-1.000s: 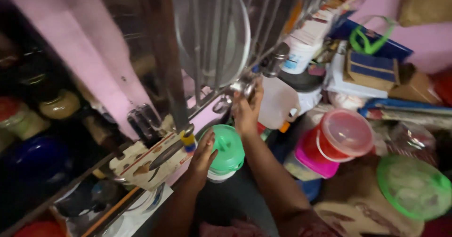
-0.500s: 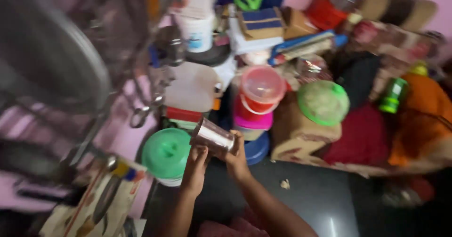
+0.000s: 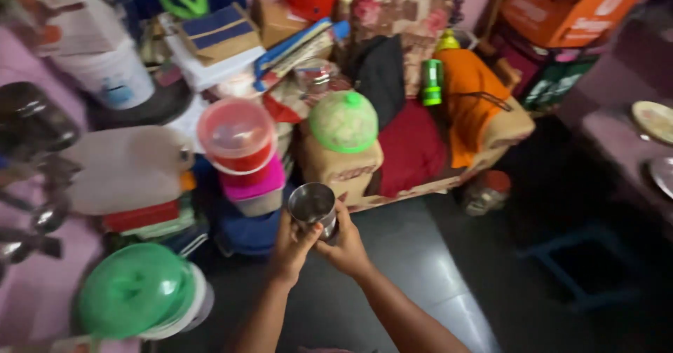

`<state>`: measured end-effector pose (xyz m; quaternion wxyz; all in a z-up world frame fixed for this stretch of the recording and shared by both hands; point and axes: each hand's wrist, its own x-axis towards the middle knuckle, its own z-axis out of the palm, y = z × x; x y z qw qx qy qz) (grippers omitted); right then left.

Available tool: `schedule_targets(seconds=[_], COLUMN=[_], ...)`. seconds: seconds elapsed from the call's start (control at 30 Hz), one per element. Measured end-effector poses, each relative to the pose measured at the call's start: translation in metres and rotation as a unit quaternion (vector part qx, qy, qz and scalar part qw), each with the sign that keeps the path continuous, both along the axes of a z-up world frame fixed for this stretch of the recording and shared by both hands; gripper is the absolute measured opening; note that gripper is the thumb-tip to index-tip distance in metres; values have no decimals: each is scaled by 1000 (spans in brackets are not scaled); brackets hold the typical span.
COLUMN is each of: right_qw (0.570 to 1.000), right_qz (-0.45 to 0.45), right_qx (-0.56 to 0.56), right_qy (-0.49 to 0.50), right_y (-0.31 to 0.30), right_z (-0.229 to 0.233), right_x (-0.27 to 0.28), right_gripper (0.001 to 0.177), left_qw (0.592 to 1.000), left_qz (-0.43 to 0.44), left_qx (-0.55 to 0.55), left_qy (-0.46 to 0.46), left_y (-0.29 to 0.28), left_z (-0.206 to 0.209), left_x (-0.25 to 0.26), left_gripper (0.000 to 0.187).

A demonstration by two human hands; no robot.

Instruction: The recorder prepares a dining table by setting out plates, spoons, and glasses, then flips and serves freshly cooked rotis from a kitchen stove.

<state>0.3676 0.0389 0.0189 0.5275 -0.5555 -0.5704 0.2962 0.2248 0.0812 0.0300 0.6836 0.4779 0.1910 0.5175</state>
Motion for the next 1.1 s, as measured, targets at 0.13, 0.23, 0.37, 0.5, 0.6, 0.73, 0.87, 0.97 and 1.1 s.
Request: schedule_targets(seconds=[0.13, 0.23, 0.37, 0.5, 0.6, 0.73, 0.87, 0.97, 1.1], right_qw=[999, 996, 990, 976, 957, 927, 902, 880, 841], right_qz=[-35, -61, -110, -196, -277, -361, -418, -459, -526], right_qx=[15, 41, 84, 94, 84, 98, 109, 123, 111], right_qy=[11, 41, 24, -3, -24, -8, 17, -13, -62], right_y=[-36, -62, -99, -147, -184, -233, -275, -295, -302], right_z=[13, 14, 13, 19, 23, 16, 8, 9, 14], right_x=[71, 124, 187, 249, 284, 316, 345, 367, 402], right_gripper=[81, 83, 88, 93, 93, 92, 93, 92, 92], left_qw=[999, 995, 988, 976, 954, 917, 875, 840, 814], left_qz=[-39, -95, -152, -218, -293, -392, -481, -540, -580], left_qx=[25, 6, -12, 10, 40, 57, 51, 31, 1], left_qy=[-1, 2, 11, 21, 40, 38, 40, 43, 20], left_y=[-24, -46, -73, -104, -116, -151, -181, -196, -207], left_z=[-1, 3, 1, 5, -21, 9, 6, -6, -10], left_x=[83, 140, 208, 279, 331, 381, 432, 474, 534], left_gripper=[73, 83, 81, 79, 73, 80, 75, 77, 76])
